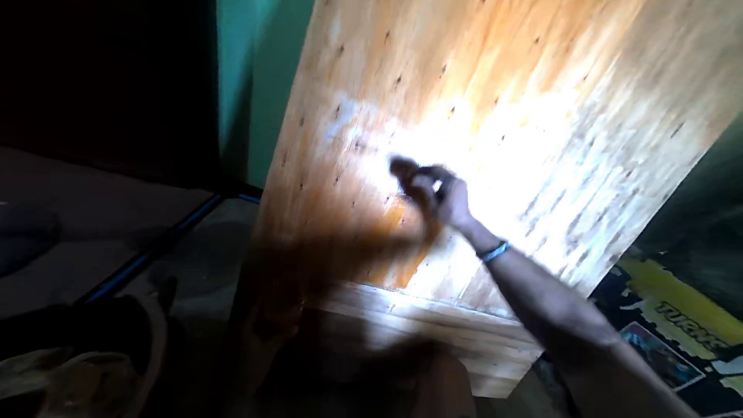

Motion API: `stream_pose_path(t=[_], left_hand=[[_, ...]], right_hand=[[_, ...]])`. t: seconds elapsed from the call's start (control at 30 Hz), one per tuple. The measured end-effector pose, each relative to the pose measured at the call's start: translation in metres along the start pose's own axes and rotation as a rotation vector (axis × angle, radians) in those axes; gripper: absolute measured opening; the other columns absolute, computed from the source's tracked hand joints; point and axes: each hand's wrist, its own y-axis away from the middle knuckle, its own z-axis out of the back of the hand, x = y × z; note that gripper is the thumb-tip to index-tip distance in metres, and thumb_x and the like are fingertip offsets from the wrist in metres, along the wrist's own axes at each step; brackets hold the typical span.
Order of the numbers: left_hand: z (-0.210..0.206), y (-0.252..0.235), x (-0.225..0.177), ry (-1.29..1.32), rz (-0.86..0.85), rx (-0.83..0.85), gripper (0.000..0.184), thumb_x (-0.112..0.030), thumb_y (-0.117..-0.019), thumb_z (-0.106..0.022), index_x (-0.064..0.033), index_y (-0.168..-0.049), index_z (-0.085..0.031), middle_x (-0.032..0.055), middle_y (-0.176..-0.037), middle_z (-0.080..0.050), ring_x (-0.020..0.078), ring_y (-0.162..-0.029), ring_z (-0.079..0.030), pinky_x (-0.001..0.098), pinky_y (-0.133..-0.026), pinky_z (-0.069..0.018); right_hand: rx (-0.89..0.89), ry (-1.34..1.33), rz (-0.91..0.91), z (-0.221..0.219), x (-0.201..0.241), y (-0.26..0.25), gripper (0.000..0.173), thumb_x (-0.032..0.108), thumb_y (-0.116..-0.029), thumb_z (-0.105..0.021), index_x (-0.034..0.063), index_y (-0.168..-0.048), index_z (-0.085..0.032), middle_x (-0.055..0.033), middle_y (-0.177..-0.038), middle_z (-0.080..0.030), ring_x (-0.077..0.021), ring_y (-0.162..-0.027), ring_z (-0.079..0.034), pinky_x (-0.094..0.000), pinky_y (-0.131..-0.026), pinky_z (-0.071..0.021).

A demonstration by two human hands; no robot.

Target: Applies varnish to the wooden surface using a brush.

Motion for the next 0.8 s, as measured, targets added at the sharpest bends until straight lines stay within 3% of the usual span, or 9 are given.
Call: stream_pose_path(t=[0.13,0.23,0.3,0.37,0.43,0.53,0.6,0.7,0.8], left_hand=[[0.009,0.003,0.0,-0.033,0.069,0.002,0.087,-0.032,-0.0711,-0.094,-0.0076,-0.145,-0.055,0.0202,-0.131,-0.065,0.0324,-0.122,-0.063,0.0532,-0.106,-0.0495],[0.01,0.002,0.009,-0.001,0.008,-0.04,0.084,-0.034,-0.071,-0.093,-0.0085,-0.143,-0.057,0.0181,-0.129,-0.067,0.0295,-0.12,-0.065,0.0521,-0.104,-0.0517],[0.014,0.001,0.015,0.015,-0.004,-0.055,0.083,-0.037,-0.0729,-0.092,-0.01,-0.143,-0.057,0.0162,-0.128,-0.068,0.027,-0.117,-0.067,0.0517,-0.102,-0.0534],[0.019,-0.001,0.021,0.043,0.007,-0.086,0.083,-0.038,-0.0742,-0.091,-0.0119,-0.144,-0.055,0.0139,-0.128,-0.068,0.0237,-0.117,-0.067,0.0485,-0.102,-0.0543],[0.023,-0.001,0.023,0.057,-0.006,-0.122,0.084,-0.036,-0.0744,-0.091,-0.0116,-0.146,-0.054,0.0138,-0.131,-0.066,0.023,-0.119,-0.065,0.0467,-0.103,-0.0533],[0.025,0.001,0.024,0.047,0.033,-0.131,0.09,-0.036,-0.0729,-0.092,-0.01,-0.149,-0.051,0.0164,-0.137,-0.064,0.0281,-0.125,-0.063,0.0511,-0.106,-0.0497],[0.026,0.001,0.026,0.049,0.071,-0.125,0.09,-0.038,-0.0717,-0.092,-0.0124,-0.149,-0.052,0.014,-0.135,-0.065,0.0259,-0.123,-0.063,0.0504,-0.106,-0.0504],[0.022,-0.001,0.031,0.107,0.03,-0.14,0.088,-0.039,-0.0709,-0.092,-0.0127,-0.146,-0.054,0.0116,-0.131,-0.067,0.0206,-0.118,-0.066,0.045,-0.103,-0.054],[0.022,0.0,0.032,0.141,-0.009,-0.131,0.085,-0.041,-0.071,-0.091,-0.0127,-0.143,-0.057,0.0088,-0.129,-0.068,0.0158,-0.117,-0.066,0.0399,-0.102,-0.0548]], right_hand=[[-0.396,0.148,0.013,0.079,-0.04,-0.138,0.035,0.03,-0.1029,-0.058,0.0013,-0.119,-0.068,-0.0137,-0.109,-0.073,-0.0228,-0.097,-0.072,-0.0451,-0.091,-0.0575],[-0.491,0.136,0.105,0.078,-0.022,-0.162,0.027,0.026,-0.1029,-0.058,0.0024,-0.111,-0.068,-0.0106,-0.105,-0.073,-0.0182,-0.097,-0.071,-0.0399,-0.089,-0.0562],[-0.298,0.104,0.113,0.033,0.022,-0.121,0.02,0.015,-0.1024,-0.055,0.0021,-0.109,-0.07,-0.0129,-0.113,-0.071,-0.023,-0.108,-0.069,-0.0441,-0.097,-0.0552],[0.021,0.08,0.174,-0.039,0.067,-0.043,0.014,0.007,-0.0971,-0.06,0.004,-0.106,-0.07,-0.0152,-0.118,-0.067,-0.0295,-0.114,-0.064,-0.0502,-0.1,-0.0526],[0.309,0.146,0.314,-0.106,0.093,0.016,0.023,0.008,-0.0948,-0.064,0.0078,-0.115,-0.074,-0.0155,-0.122,-0.07,-0.0335,-0.115,-0.066,-0.051,-0.098,-0.055],[0.461,0.103,0.425,-0.132,0.104,0.017,0.025,0.008,-0.0989,-0.06,0.007,-0.121,-0.071,-0.0148,-0.123,-0.07,-0.0325,-0.113,-0.068,-0.0482,-0.095,-0.0561],[0.343,0.017,0.366,-0.108,0.098,-0.033,0.02,0.014,-0.1019,-0.058,0.0054,-0.114,-0.071,-0.0117,-0.119,-0.07,-0.0262,-0.113,-0.067,-0.0449,-0.1,-0.0554],[-0.046,-0.054,0.115,-0.058,0.086,-0.133,0.032,0.03,-0.1034,-0.059,0.001,-0.112,-0.07,-0.0124,-0.098,-0.074,-0.0223,-0.09,-0.073,-0.0458,-0.085,-0.0589],[-0.344,0.015,0.186,-0.035,0.078,-0.19,0.031,0.031,-0.1023,-0.06,0.0032,-0.111,-0.069,-0.0101,-0.098,-0.074,-0.0185,-0.089,-0.072,-0.0408,-0.083,-0.0586]])
